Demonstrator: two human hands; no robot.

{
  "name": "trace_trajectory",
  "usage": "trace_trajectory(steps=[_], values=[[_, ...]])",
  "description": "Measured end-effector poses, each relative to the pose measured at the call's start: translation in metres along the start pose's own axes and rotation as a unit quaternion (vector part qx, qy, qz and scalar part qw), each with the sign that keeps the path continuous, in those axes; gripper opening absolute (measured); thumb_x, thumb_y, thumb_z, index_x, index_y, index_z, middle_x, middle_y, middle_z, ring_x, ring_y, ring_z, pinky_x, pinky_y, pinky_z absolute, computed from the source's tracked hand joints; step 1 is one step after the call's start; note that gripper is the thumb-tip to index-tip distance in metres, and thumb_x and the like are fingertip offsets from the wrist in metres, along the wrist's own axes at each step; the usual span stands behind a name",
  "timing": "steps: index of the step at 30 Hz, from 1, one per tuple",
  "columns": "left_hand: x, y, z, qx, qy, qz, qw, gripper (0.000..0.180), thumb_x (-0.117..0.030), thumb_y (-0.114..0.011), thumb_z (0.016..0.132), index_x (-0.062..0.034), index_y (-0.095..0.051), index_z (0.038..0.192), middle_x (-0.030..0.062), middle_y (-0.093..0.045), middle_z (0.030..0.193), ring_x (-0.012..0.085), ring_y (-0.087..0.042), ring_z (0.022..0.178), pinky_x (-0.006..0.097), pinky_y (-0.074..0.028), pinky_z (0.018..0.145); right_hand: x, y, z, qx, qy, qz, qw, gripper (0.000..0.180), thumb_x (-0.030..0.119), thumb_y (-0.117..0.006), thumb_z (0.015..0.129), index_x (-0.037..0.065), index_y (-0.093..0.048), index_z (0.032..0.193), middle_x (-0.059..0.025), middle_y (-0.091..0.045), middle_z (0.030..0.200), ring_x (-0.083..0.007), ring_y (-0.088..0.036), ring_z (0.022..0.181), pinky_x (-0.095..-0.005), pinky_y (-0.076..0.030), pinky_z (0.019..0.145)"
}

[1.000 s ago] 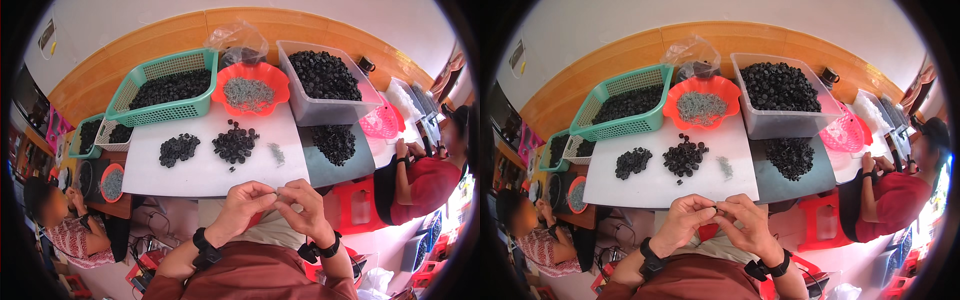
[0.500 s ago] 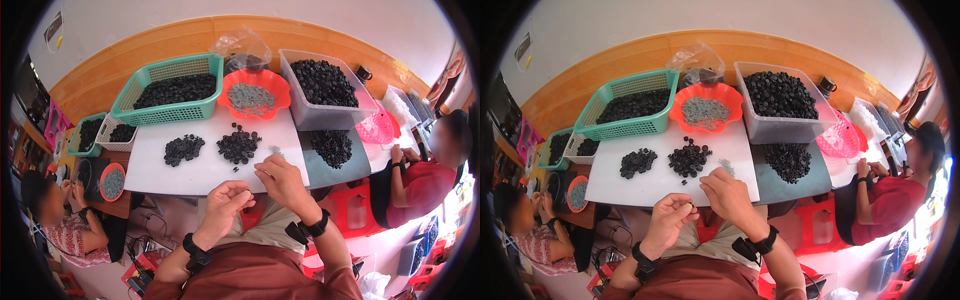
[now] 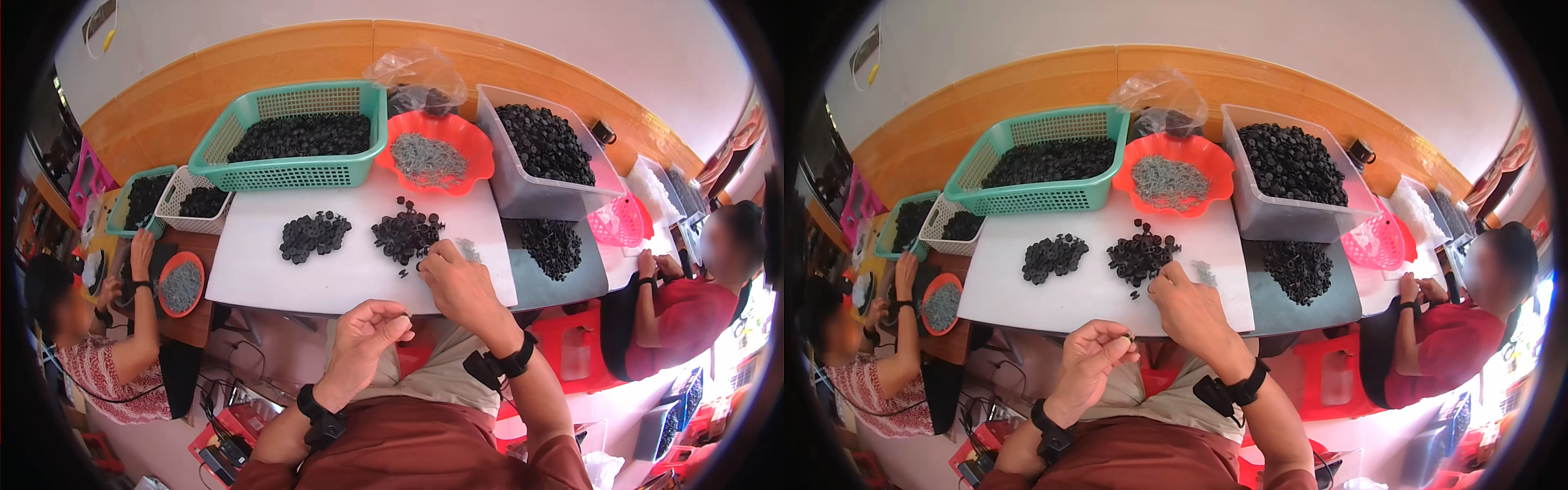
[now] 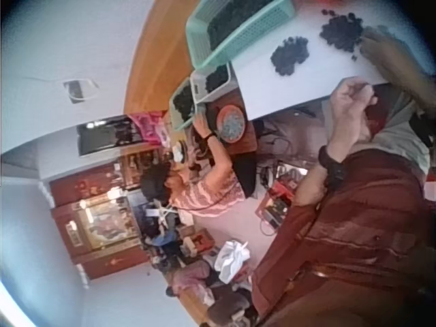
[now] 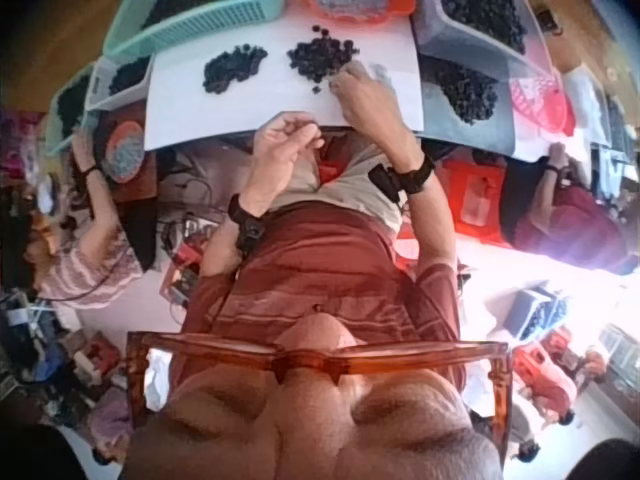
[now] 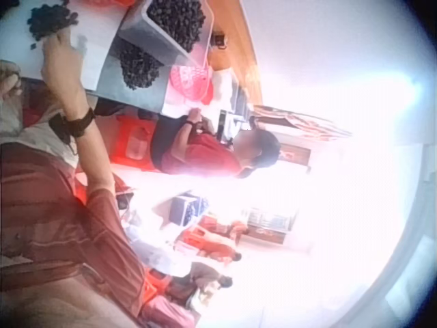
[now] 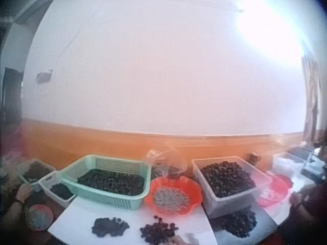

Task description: Assembling small black plastic shoe components by hand on a production table.

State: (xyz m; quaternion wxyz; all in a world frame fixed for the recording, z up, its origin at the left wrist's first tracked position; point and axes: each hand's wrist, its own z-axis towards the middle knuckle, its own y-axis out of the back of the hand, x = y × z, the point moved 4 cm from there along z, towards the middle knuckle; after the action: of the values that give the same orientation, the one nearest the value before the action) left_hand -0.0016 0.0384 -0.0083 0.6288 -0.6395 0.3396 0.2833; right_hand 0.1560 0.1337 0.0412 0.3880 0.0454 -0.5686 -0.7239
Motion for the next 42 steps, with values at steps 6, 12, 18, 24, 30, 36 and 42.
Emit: trace_trajectory(steps=[6,12,18,24,30,36,42], values=[[-0.002,0.002,-0.001,-0.006,0.001,-0.001,1.000,0.016,-0.002,-0.069,0.097,-0.0009,-0.066,0.113,0.0076,-0.070,0.106,0.0155,-0.070,0.095,0.034,-0.061,0.087,0.009,0.004,-0.001,0.068,-0.007,-0.012,0.998,0.011,0.013,-0.066,0.092,0.002,-0.064,0.095,-0.0125,-0.068,0.106,-0.0378,-0.068,0.082,-0.0480,-0.053,0.071],[-0.008,0.003,-0.004,-0.013,-0.004,-0.014,1.000,0.019,-0.003,-0.069,0.097,-0.0010,-0.067,0.116,0.0073,-0.070,0.106,0.0150,-0.069,0.096,0.034,-0.061,0.087,0.014,0.010,-0.005,0.066,-0.003,-0.034,0.997,0.017,0.018,-0.064,0.095,0.004,-0.068,0.103,-0.0135,-0.068,0.107,-0.0368,-0.070,0.084,-0.0471,-0.055,0.073],[-0.013,0.003,-0.006,-0.011,0.030,-0.076,0.997,0.018,-0.008,-0.069,0.098,-0.0022,-0.067,0.115,0.0069,-0.070,0.106,0.0158,-0.069,0.095,0.034,-0.060,0.088,0.026,0.025,-0.023,-0.051,0.004,0.101,0.994,0.024,0.006,-0.077,0.086,0.002,-0.071,0.109,-0.0098,-0.069,0.106,-0.0203,-0.067,0.067,-0.0314,-0.053,0.061],[-0.013,0.000,-0.004,-0.005,0.060,-0.134,0.989,0.013,-0.011,-0.069,0.099,-0.0044,-0.067,0.110,0.0070,-0.071,0.107,0.0166,-0.069,0.095,0.033,-0.059,0.088,0.051,0.031,-0.044,-0.080,0.017,0.278,0.957,0.029,-0.002,-0.081,0.082,0.000,-0.071,0.109,-0.0123,-0.069,0.107,-0.0100,-0.063,0.067,-0.0246,-0.051,0.058],[-0.008,-0.007,-0.002,0.044,0.089,-0.188,0.977,0.014,-0.011,-0.069,0.099,-0.0038,-0.067,0.111,0.0083,-0.071,0.109,0.0166,-0.070,0.096,0.033,-0.058,0.092,0.060,0.027,-0.047,-0.105,0.034,0.309,0.945,0.028,-0.003,-0.081,0.082,0.002,-0.073,0.108,-0.0093,-0.068,0.105,-0.0077,-0.061,0.069,-0.0229,-0.050,0.058],[-0.006,-0.018,-0.003,0.036,0.107,-0.205,0.972,0.019,-0.011,-0.067,0.100,-0.0060,-0.067,0.119,0.0078,-0.072,0.110,0.0167,-0.070,0.100,0.034,-0.058,0.093,0.054,0.023,-0.053,-0.136,0.031,0.302,0.943,0.025,-0.004,-0.080,0.083,0.002,-0.074,0.107,-0.0084,-0.067,0.103,-0.0081,-0.062,0.070,-0.0234,-0.050,0.059],[0.001,-0.016,-0.003,0.052,0.115,-0.201,0.971,0.022,-0.012,-0.066,0.102,-0.0064,-0.067,0.123,0.0062,-0.072,0.110,0.0159,-0.070,0.101,0.034,-0.057,0.094,0.050,0.021,-0.058,-0.146,0.030,0.297,0.943,0.024,-0.005,-0.078,0.085,0.001,-0.073,0.107,-0.0093,-0.067,0.104,-0.0096,-0.065,0.073,-0.0239,-0.053,0.060]])
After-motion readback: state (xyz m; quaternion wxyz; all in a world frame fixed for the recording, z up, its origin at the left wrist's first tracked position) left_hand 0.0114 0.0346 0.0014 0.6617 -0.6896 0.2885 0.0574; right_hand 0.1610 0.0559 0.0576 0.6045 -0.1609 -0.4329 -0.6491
